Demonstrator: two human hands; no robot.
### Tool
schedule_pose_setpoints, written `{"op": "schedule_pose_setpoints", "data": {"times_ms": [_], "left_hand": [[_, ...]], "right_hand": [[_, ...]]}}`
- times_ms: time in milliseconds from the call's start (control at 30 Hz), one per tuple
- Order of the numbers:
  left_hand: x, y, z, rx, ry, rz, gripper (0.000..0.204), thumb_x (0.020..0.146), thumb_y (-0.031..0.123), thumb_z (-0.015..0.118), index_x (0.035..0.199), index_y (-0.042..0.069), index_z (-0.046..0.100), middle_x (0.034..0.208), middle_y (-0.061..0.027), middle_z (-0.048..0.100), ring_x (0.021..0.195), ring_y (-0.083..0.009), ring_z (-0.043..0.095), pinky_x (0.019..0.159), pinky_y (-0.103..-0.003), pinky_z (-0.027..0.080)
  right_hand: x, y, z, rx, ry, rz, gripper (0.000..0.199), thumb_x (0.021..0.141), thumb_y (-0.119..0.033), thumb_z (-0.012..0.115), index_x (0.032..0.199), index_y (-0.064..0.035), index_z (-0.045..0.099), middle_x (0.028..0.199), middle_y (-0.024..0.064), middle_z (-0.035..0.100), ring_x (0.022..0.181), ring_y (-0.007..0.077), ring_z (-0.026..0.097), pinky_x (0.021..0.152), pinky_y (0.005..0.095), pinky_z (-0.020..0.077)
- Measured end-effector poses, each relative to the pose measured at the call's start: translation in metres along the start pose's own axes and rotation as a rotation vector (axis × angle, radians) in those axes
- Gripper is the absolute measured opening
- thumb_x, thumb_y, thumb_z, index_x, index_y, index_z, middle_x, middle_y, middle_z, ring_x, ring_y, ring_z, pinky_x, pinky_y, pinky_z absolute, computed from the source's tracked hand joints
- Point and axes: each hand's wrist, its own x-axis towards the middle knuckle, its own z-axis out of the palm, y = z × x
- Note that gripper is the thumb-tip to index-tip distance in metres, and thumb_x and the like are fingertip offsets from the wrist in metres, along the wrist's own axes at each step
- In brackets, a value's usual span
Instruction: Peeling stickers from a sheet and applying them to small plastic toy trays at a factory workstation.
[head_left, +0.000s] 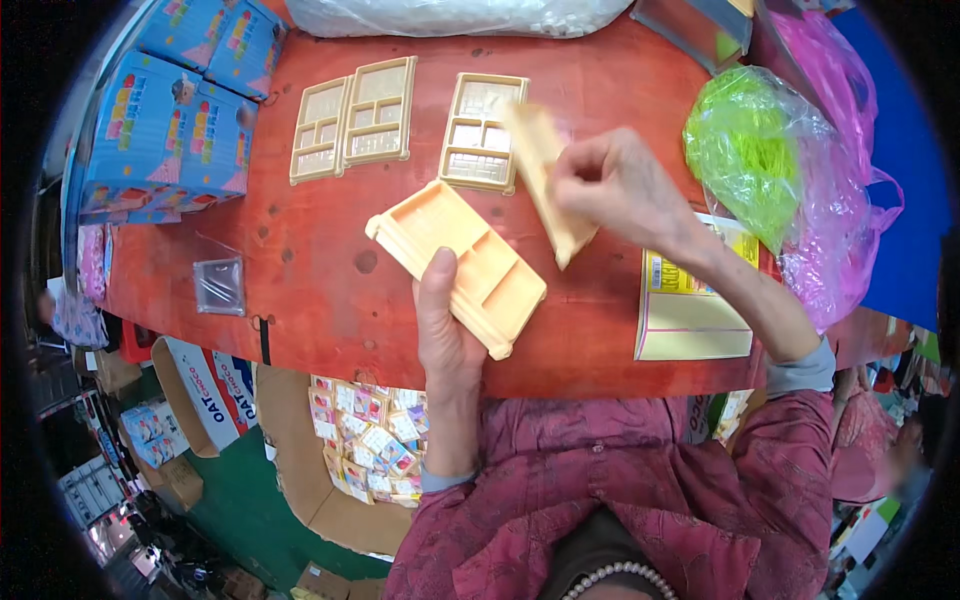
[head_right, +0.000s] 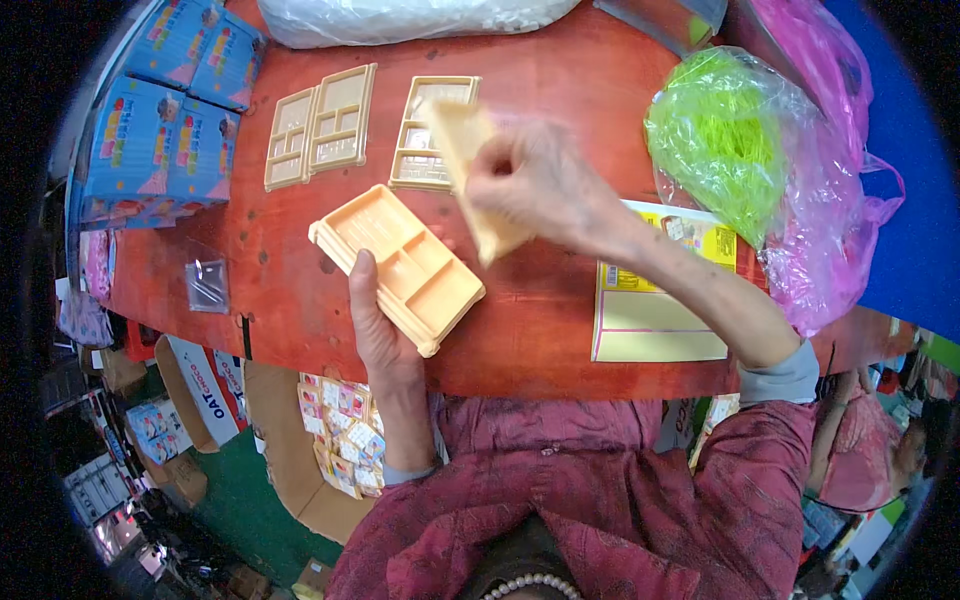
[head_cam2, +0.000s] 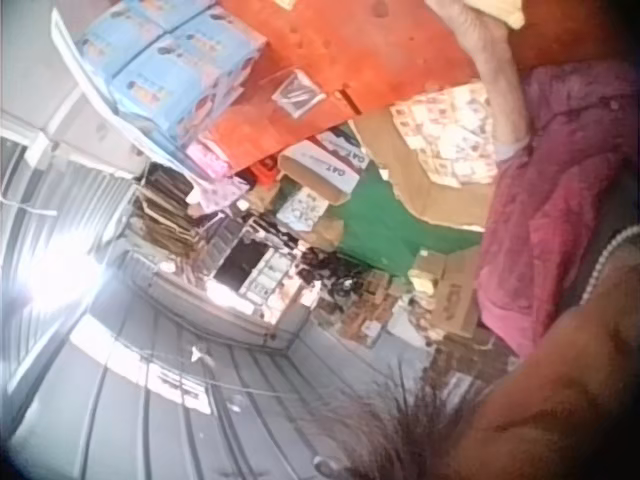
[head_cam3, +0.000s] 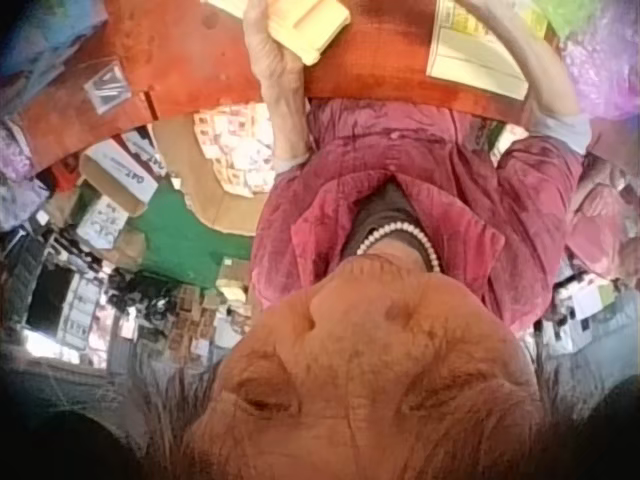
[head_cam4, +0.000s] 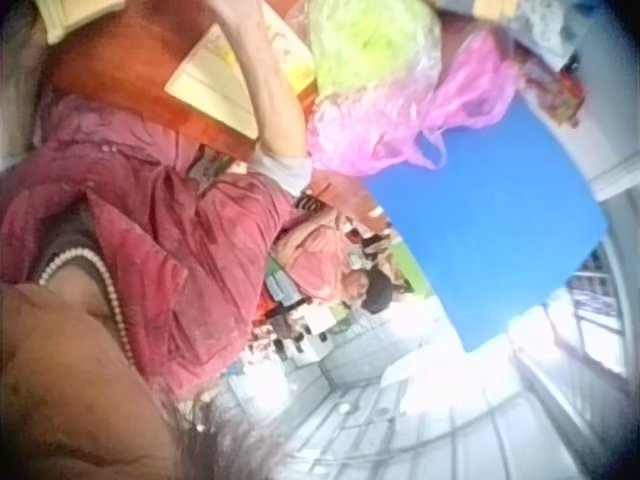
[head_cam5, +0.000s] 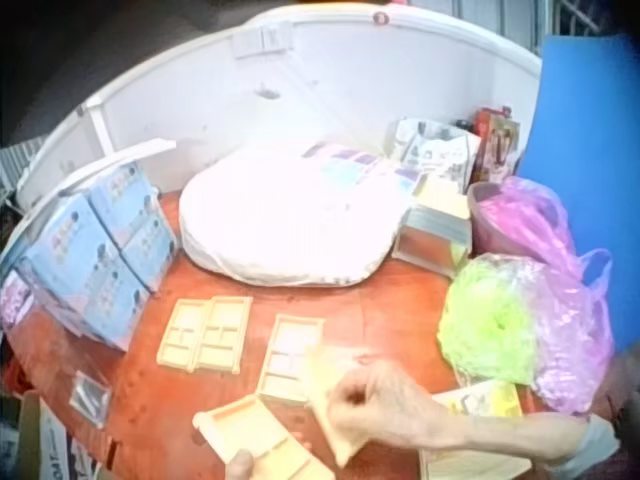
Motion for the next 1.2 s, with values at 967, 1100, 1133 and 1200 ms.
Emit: {"op": "schedule_pose_setpoints", "data": {"times_ms": [967, 1100, 1133, 1200], "left_hand": [[0.089, 0.014, 0.008, 0.169, 0.038, 0.038, 0.046, 0.084, 0.033, 0.061, 0.111, -0.001, 0.045, 0.091, -0.0131, 0.059, 0.083, -0.0195, 0.061, 0.076, -0.034, 0.052], [0.087, 0.017, 0.008, 0.166, 0.005, 0.073, 0.057, 0.081, 0.044, 0.061, 0.113, 0.0, 0.044, 0.095, -0.0124, 0.059, 0.085, -0.0191, 0.06, 0.076, -0.034, 0.052], [0.083, 0.019, 0.005, 0.137, -0.01, 0.08, 0.062, 0.08, 0.048, 0.061, 0.114, 0.0, 0.044, 0.096, -0.012, 0.058, 0.086, -0.0188, 0.06, 0.077, -0.034, 0.052], [0.074, 0.016, 0.003, 0.178, -0.013, 0.103, 0.066, 0.079, 0.053, 0.058, 0.114, -0.001, 0.043, 0.097, -0.0116, 0.057, 0.085, -0.0182, 0.06, 0.075, -0.033, 0.052]], "right_hand": [[0.093, 0.064, 0.022, -0.641, 0.237, -0.45, 0.012, 0.076, -0.006, 0.053, 0.07, 0.0044, 0.054, 0.07, 0.0208, 0.055, 0.07, 0.0386, 0.055, 0.063, 0.0454, 0.0435], [0.091, 0.054, 0.019, -0.522, 0.218, -0.422, 0.014, 0.075, -0.007, 0.054, 0.072, 0.0064, 0.056, 0.069, 0.0229, 0.055, 0.067, 0.0363, 0.056, 0.061, 0.0428, 0.044], [0.081, 0.041, 0.02, -0.439, 0.201, -0.424, 0.016, 0.076, -0.01, 0.056, 0.076, 0.0062, 0.059, 0.067, 0.0192, 0.057, 0.064, 0.0295, 0.057, 0.058, 0.0382, 0.0439], [0.06, 0.011, 0.023, -0.348, 0.175, -0.431, 0.019, 0.077, -0.012, 0.058, 0.079, 0.006, 0.062, 0.066, 0.0155, 0.06, 0.06, 0.0227, 0.058, 0.056, 0.0337, 0.0438]]}}
